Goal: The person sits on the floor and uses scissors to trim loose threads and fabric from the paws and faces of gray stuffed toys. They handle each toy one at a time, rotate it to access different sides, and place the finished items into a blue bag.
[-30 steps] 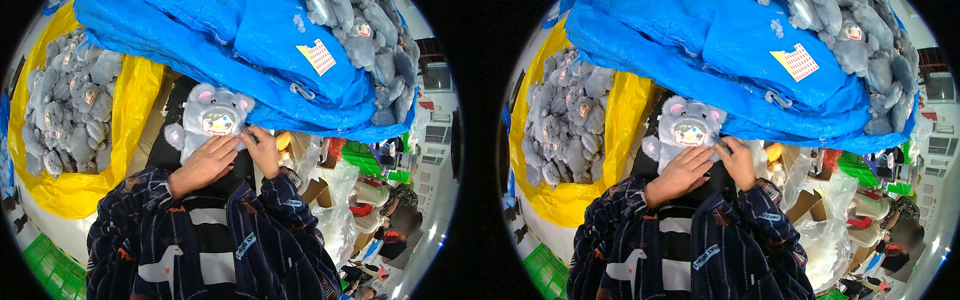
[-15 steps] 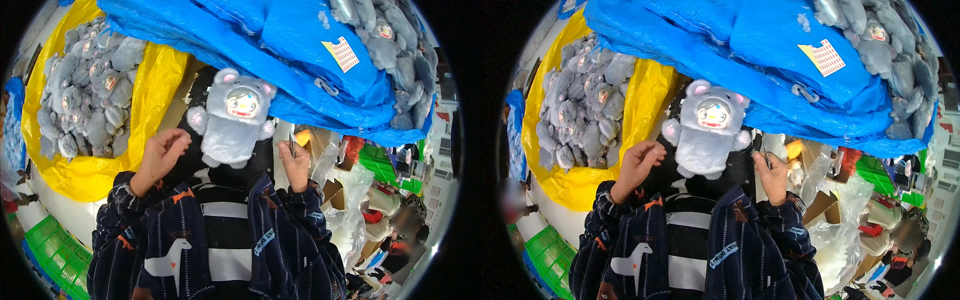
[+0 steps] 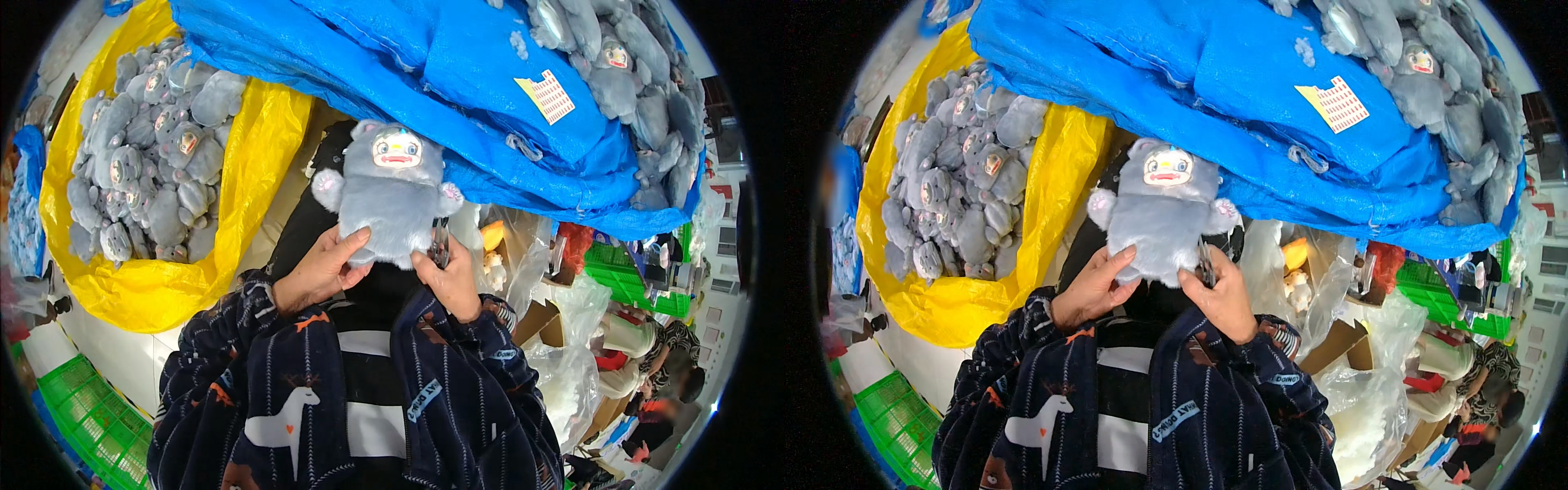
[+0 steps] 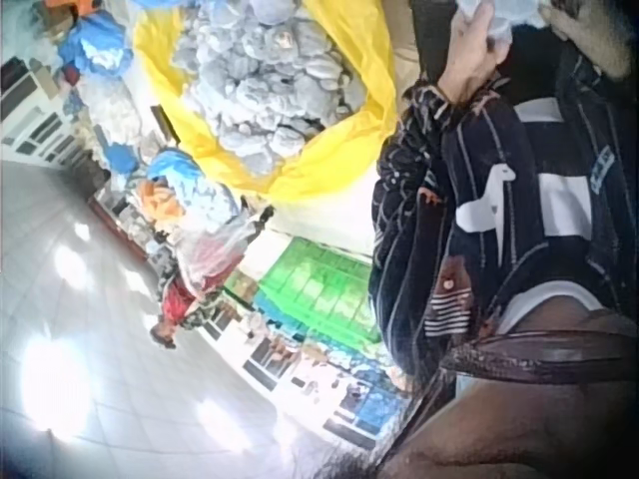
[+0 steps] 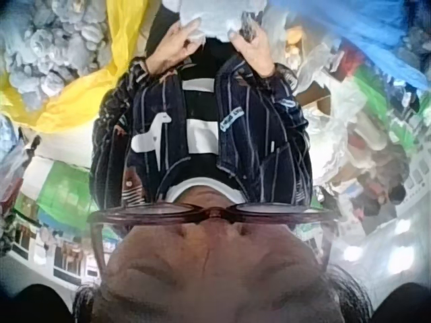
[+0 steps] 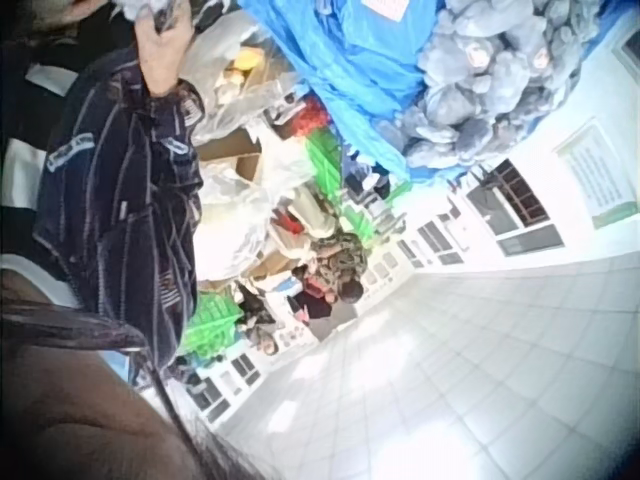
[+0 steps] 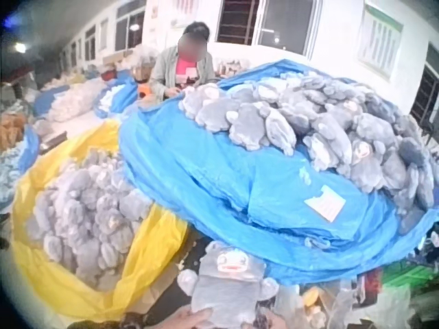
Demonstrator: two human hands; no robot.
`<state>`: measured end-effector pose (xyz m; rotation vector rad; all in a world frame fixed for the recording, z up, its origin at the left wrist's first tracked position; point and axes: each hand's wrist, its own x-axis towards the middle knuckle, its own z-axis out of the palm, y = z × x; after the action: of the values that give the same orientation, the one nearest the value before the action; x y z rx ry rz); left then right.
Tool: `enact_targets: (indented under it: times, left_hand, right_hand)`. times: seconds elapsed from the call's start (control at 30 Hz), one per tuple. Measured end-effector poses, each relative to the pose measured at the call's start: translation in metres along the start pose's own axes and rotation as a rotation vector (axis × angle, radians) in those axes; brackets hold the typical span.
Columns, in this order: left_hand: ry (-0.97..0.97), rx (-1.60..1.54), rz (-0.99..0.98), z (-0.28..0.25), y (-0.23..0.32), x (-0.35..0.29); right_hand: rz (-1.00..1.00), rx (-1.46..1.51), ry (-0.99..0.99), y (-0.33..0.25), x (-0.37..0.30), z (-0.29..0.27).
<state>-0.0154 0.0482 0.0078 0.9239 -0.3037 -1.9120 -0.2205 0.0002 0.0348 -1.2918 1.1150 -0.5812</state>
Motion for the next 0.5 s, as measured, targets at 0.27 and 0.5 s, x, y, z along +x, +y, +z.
enact_targets:
  times: [0.27,0.5]
  left_hand:
    - [-0.191,0.362,0.101,-0.014,-0.011,-0.012]
    - [-0.064,-0.25,0.215,-0.025,-0.003,0.011]
  right_hand:
    - [-0.062,-0.019,0.001,-0.006,0.011,0.007]
    - [-0.336,-0.477,-0.063,-0.006,0.018,0.011]
